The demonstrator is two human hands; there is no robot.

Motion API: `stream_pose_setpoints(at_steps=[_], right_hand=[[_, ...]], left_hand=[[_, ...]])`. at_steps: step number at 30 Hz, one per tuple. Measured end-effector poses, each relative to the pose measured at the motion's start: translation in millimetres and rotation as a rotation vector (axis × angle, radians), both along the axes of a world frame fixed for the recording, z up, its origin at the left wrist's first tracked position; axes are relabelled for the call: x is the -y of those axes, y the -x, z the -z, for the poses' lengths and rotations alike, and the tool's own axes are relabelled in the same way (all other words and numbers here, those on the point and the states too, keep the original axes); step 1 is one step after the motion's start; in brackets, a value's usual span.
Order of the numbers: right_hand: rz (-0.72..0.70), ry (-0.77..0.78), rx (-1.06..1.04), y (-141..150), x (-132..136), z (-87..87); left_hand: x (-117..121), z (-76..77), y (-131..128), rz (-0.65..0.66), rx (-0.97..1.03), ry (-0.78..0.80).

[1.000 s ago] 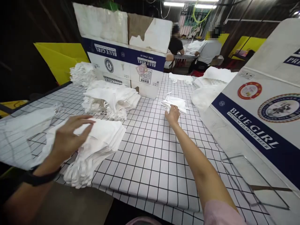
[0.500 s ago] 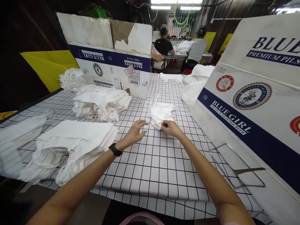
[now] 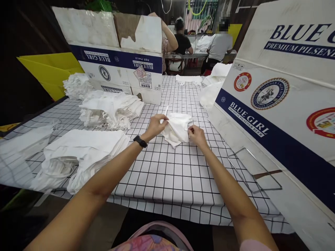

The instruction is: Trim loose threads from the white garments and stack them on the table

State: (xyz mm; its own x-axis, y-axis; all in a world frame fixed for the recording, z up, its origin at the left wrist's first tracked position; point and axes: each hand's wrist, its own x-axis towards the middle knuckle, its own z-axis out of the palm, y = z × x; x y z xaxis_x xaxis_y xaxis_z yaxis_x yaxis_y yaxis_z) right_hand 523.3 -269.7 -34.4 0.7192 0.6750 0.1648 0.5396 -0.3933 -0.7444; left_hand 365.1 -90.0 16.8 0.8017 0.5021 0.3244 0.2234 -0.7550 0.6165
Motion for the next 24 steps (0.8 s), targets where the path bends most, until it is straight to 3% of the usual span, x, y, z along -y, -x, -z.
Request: stream_pose_setpoints(at_steps=[4, 9, 11, 16, 20, 24], right_hand=[[0.005, -0.127, 0.003, 16, 5, -34.1], [-0.373, -0.308, -0.231, 70, 6, -60.6], [-0.411, -0.351, -0.236, 89, 6, -64.4], [-0.336, -0.363, -0.249, 108, 22, -80.5], [-0.184, -0.386, -0.284, 108, 47, -96.2], [-0.108, -0.377, -0.356, 102, 64, -96.3]], left_hand=[[1, -49.4, 10, 0.086, 0.383, 0.230], [28, -103.1, 41, 0.288, 0.570, 0.395], [39, -114.7, 58, 0.327, 0.564, 0.422], [39, -118.4, 94, 0.302, 0.499, 0.496], [24, -105.8, 117, 0.252, 0.417, 0.557], [21, -88.1, 129, 0.274, 0.285, 0.677]])
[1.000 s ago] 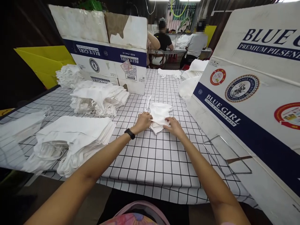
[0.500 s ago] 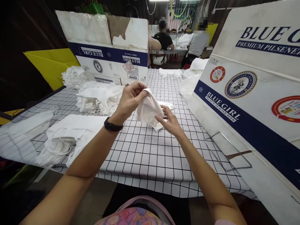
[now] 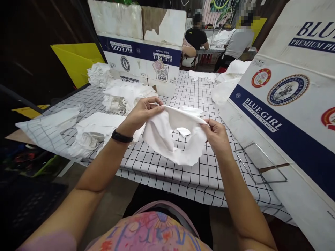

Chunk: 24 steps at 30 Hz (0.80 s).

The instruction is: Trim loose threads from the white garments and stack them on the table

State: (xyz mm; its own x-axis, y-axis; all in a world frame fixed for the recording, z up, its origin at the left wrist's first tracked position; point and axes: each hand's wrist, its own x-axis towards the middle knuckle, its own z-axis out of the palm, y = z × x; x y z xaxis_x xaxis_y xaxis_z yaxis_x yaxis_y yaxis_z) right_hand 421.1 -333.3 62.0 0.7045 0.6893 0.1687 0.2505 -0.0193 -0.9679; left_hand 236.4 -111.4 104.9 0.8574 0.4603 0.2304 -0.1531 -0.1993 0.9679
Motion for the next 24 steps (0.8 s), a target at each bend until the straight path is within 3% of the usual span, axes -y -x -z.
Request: stream_pose_setpoints(at_steps=[4, 9, 16, 20, 24], right_hand=[[-0.017, -0.007, 0.021, -4, 6, 7.8], [0.040, 0.037, 0.053, -6, 8, 12.9], [0.240, 0.086, 0.268, 16, 7, 42.2], [-0.039, 0.048, -0.048, 44, 0, 60.8], [-0.223, -0.037, -0.184, 49, -1, 58.9]], left_hand=[[9, 12.9, -1, 0.107, -0.056, 0.167], [20, 15.7, -6, 0.210, -0.070, 0.376], [35, 27.2, -16, 0.292, -0.026, 0.587], [39, 40.9, -26, 0.284, -0.003, 0.611], [37, 43.9, -26, 0.286, -0.001, 0.620]])
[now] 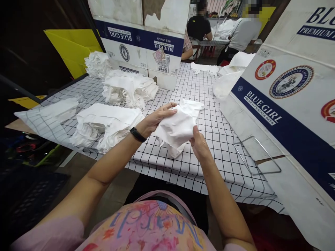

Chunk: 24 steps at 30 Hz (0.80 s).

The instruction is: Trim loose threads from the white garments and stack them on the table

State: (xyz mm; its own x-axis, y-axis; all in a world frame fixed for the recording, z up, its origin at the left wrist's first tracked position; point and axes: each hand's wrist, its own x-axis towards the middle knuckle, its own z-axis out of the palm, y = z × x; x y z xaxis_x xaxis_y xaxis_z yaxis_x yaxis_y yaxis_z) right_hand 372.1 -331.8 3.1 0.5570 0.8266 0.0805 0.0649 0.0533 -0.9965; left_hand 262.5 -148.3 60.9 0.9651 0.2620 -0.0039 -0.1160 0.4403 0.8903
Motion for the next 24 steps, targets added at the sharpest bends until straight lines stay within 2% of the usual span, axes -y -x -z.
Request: stream_pose_setpoints(at_steps=[5, 9, 14, 17, 24], right_hand=[[-0.001, 0.004, 0.041, -17, 6, -15.8], [0.091, -0.054, 0.072, -24, 4, -29.1], [0.329, -0.084, 0.369, -27, 6, -60.4], [0.380, -0.090, 0.507, -28, 8, -79.6], [0.418, -0.114, 0.452, -30, 3, -103.7]], left_hand=[[-9, -6.0, 9, -0.017, 0.023, -0.083], [-18, -13.2, 13, 0.001, 0.050, -0.098], [-28, -25.4, 18, -0.020, 0.079, -0.184], [-31, -31.4, 18, -0.061, 0.105, -0.256], [-32, -42.4, 7, -0.230, 0.180, -0.377]])
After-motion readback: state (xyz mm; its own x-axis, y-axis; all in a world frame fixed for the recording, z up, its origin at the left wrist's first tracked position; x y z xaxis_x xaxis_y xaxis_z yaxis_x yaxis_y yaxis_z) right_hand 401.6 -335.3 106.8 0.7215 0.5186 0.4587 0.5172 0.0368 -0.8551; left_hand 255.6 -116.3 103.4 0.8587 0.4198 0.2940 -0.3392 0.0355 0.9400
